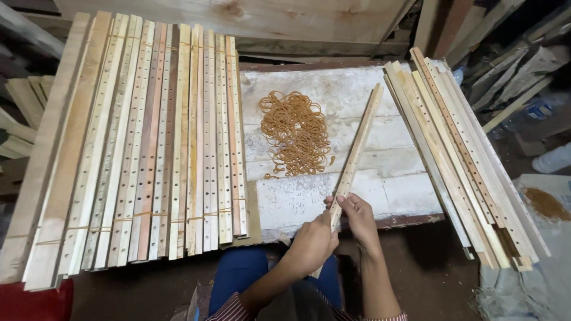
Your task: Sorting and stacking wooden slats with pre-drilled holes in a workshop environment.
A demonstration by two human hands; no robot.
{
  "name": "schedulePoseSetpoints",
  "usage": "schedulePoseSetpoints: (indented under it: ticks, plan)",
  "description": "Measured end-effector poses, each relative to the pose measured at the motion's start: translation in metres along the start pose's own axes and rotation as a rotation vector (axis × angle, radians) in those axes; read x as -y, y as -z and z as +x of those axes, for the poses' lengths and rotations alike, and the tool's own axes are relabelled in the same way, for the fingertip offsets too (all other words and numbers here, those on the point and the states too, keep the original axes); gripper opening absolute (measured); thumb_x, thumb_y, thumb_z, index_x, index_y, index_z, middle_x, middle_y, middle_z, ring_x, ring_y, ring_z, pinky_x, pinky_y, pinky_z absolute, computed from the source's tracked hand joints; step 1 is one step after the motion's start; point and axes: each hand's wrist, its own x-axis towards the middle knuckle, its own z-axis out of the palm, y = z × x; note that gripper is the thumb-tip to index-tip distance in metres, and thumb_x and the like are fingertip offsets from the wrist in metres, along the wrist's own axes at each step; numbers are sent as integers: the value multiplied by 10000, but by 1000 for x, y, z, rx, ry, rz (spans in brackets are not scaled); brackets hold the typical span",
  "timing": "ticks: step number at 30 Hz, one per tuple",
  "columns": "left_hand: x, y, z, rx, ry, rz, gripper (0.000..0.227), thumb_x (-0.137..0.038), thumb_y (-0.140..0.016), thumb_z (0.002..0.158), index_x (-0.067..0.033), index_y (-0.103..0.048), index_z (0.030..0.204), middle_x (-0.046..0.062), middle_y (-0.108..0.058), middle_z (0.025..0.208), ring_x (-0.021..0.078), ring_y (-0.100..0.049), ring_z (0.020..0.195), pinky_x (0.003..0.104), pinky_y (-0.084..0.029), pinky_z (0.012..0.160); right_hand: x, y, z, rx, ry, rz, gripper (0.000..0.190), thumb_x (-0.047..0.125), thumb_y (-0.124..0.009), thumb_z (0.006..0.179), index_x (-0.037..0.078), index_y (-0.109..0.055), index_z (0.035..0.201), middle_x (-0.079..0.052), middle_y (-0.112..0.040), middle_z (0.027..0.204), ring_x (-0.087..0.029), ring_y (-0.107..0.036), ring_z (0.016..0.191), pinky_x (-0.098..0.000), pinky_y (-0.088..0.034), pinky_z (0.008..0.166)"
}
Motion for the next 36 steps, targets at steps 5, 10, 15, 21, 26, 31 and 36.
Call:
schedulePoseSetpoints:
  ticks: [5,10,15,21,26,31,36]
  plan:
    - [-6,6,-29,-188,-25,226,395,-115,-566,922,-5,-494,1294,162,-639,895,417,-689,662,555,-543,516,36,-16,2,-112,121,260,237,117,-654,956,-56,-638,1117,-213,-750,1087,-286,-745,882,-464,-647,802]
    - [-17,63,-61,-318,-49,290,447,-56,-590,791,-77,-564,1236,94,-622,882,335,-672,756,523,-548,558,77,5,0,-192,354,400,422,108,-687,958,-57,-518,1308,-286,-695,1210,-261,-753,964,-333,-673,840]
    - [-13,132,-92,-690,-118,478,449,-134,-716,739,-106,-639,1181,37,-616,930,215,-582,887,383,-396,934,116,8,-14,-386,476,497,719,284,-841,848,18,-552,1450,-176,-782,1138,-136,-833,826,-97,-614,485]
    - [36,212,-129,-834,261,521,369,-173,-743,846,-194,-674,1207,32,-708,1205,254,-576,1282,707,-143,1221,70,8,25,-320,365,663,732,286,-837,861,33,-544,1481,-289,-733,1246,-276,-826,961,-337,-726,837]
    - [96,236,-167,-1045,458,690,361,-87,-814,863,-188,-713,1195,32,-706,1283,312,-506,1464,731,10,1214,41,-36,37,-165,323,680,880,176,-787,912,31,-262,1603,-265,-742,1164,-164,-784,757,-206,-688,578]
    - [142,246,-192,-1141,565,719,270,22,-718,1009,-158,-707,1210,87,-701,1369,364,-471,1570,759,67,1190,30,-89,31,-105,238,543,845,189,-731,925,202,-294,1648,-226,-720,1206,-169,-754,969,-223,-664,697]
    - [153,248,-195,-1194,660,687,446,209,-662,898,-128,-753,1176,123,-700,1451,451,-432,1611,774,98,1171,25,-118,23,-103,201,578,628,125,-742,892,84,-492,1467,-240,-733,1081,-254,-744,975,-329,-653,760]
